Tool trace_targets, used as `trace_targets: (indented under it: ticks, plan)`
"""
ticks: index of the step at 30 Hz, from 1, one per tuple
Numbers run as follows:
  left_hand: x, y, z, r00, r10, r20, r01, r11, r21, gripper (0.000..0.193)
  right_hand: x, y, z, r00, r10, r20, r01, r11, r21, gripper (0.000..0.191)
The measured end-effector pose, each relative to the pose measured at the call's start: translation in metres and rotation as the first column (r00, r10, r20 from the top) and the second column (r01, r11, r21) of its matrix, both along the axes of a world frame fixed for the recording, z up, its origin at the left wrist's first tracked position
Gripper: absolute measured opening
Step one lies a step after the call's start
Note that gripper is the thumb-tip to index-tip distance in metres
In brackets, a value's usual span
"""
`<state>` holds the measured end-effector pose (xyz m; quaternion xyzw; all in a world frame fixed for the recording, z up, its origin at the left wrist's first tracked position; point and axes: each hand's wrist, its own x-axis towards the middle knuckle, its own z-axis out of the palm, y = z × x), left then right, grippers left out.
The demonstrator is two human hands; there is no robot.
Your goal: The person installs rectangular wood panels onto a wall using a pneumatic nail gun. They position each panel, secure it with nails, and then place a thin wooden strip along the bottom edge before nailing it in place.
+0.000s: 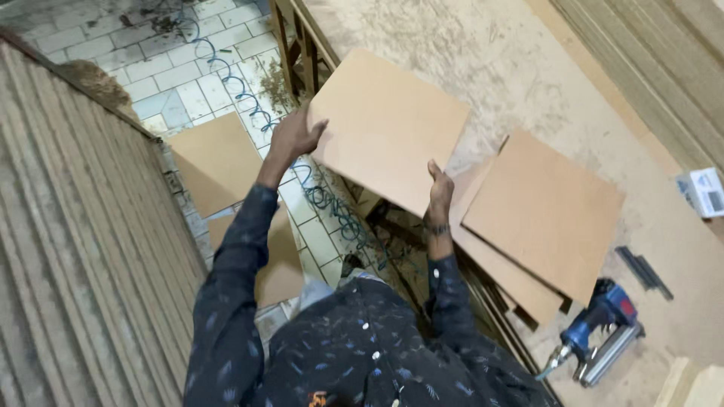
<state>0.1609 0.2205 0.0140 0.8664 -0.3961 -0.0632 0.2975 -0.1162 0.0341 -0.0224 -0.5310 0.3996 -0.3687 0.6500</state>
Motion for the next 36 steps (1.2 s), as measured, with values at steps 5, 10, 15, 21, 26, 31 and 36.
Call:
trace_targets:
  ticks: [5, 10, 15, 21, 26, 31, 36]
  plan:
    - [0.09, -0.105, 0.009, 0.965, -0.253, 0.065, 0.243, 0.962, 0.126, 0.079, 0.09, -0.057, 0.012, 0.983, -0.166, 0.081, 0.135, 0.944, 0.302, 0.032]
    - [0.15, -0.189, -0.003, 0.959, -0.284, 0.017, 0.283, 0.957, 0.069, 0.057, 0.146, -0.081, -0.005, 0.971, -0.241, 0.001, 0.237, 0.956, 0.171, 0.038]
    - [0.193, -0.254, -0.011, 0.882, -0.445, 0.156, 0.413, 0.888, 0.203, 0.033, 0.14, -0.107, 0.009, 0.686, 0.182, -0.704, -0.126, 0.983, 0.131, 0.066]
    - [0.094, -0.231, -0.052, 0.873, -0.472, 0.119, 0.483, 0.806, -0.342, 0.024, -0.038, -0.067, 0.032, 0.65, -0.499, -0.573, 0.217, 0.845, -0.489, 0.007]
    - [-0.1, -0.209, -0.091, 0.388, -0.749, -0.537, 0.612, 0.645, -0.458, 0.055, -0.245, -0.101, 0.04, 0.032, -0.895, -0.445, 0.159, 0.444, -0.882, 0.035]
    - [-0.24, -0.248, -0.095, 0.461, -0.754, -0.467, 0.652, 0.645, -0.399, 0.07, -0.322, -0.119, 0.044, 0.161, -0.668, -0.727, 0.306, 0.734, -0.607, 0.029]
    - [-0.297, -0.279, -0.085, 0.75, -0.584, -0.309, 0.583, 0.805, -0.109, 0.08, -0.332, -0.102, 0.035, 0.415, -0.533, -0.737, 0.407, 0.834, -0.373, 0.024]
